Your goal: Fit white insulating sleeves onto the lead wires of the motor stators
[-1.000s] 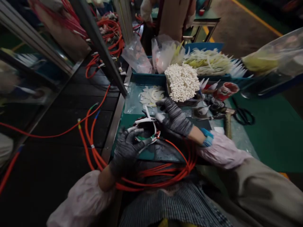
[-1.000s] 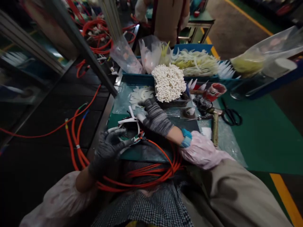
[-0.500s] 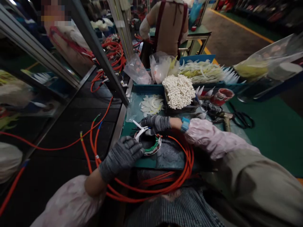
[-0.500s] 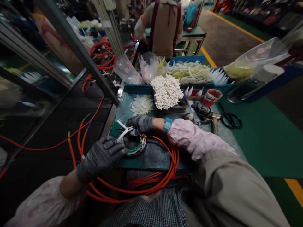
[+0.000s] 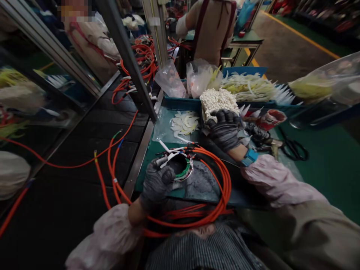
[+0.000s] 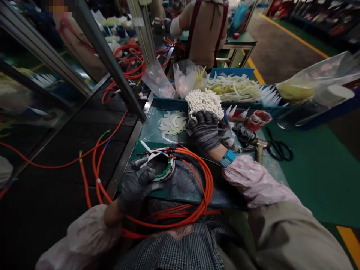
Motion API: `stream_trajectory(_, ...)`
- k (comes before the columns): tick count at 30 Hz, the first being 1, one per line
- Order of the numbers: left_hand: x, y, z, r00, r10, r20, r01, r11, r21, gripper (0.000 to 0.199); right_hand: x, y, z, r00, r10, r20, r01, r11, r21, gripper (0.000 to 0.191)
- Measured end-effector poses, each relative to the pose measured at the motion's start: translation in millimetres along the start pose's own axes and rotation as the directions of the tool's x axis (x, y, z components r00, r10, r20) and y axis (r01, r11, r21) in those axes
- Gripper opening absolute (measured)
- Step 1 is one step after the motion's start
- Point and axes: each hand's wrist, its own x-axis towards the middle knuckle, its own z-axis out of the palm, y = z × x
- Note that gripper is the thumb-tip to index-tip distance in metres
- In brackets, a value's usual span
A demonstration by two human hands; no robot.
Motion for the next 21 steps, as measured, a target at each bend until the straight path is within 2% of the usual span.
stream_trajectory(3,-10,17,16.5,0.967,-0.178,-0.185,0.173,0.984,-0.040,0.035,6,-3,17,0.982,0.151,-0.110,-0.136,0.982,0.133,0.023)
stream_trajectory(5,-11,21,19.1,0.965,-0.162,-0.208,0.169,0.985,0.020,0.039,8,-3,18,0.980,0.151,-0.133,-0.119,0.968,0.220,0.018)
stream_trajectory(7,-8,19,14.5,0.978,-0.091,-0.186,0.117,0.984,0.134,0.043,10,-1,8,0.990,0.057,-0.125,-0.011,0.940,0.342,0.014)
stream_trajectory(9,-5,16,5.6,0.991,-0.022,-0.134,0.055,0.968,0.245,0.042,10,-2,-13,0.992,-0.042,-0.119,0.094,0.873,0.478,0.009)
stream_trajectory(10,-3,15,0.6,0.995,0.004,-0.096,0.023,0.960,0.279,0.040,9,-4,-28,0.990,-0.049,-0.130,0.114,0.824,0.556,0.008)
stream_trajectory(12,-1,13,-8.0,0.999,0.033,-0.007,-0.030,0.950,0.311,0.034,3,-14,-62,0.981,0.075,-0.180,0.074,0.713,0.697,0.011)
stream_trajectory(14,0,14,-13.1,0.997,0.058,0.056,-0.073,0.952,0.298,0.029,-10,-29,-96,0.925,0.319,-0.205,-0.011,0.563,0.826,0.021)
stream_trajectory(15,0,14,-14.3,0.995,0.074,0.066,-0.089,0.955,0.283,0.028,-19,-38,-111,0.913,0.381,-0.149,-0.068,0.500,0.863,0.020)
stream_trajectory(16,0,15,-14.7,0.994,0.088,0.068,-0.103,0.958,0.269,0.029,-30,-46,-122,0.928,0.365,-0.078,-0.085,0.409,0.909,0.020)
stream_trajectory(17,0,15,-14.6,0.992,0.104,0.064,-0.118,0.959,0.257,0.029,-42,-55,-130,0.955,0.297,0.021,-0.136,0.371,0.919,0.019)
stream_trajectory(19,1,16,-13.5,0.991,0.116,0.064,-0.128,0.960,0.250,0.030,-67,-68,-133,0.976,0.128,0.176,-0.213,0.401,0.891,0.013)
stream_trajectory(21,2,16,-12.4,0.992,0.107,0.067,-0.121,0.960,0.253,0.031,-89,-79,-125,0.969,0.034,0.245,-0.234,0.449,0.863,0.004)
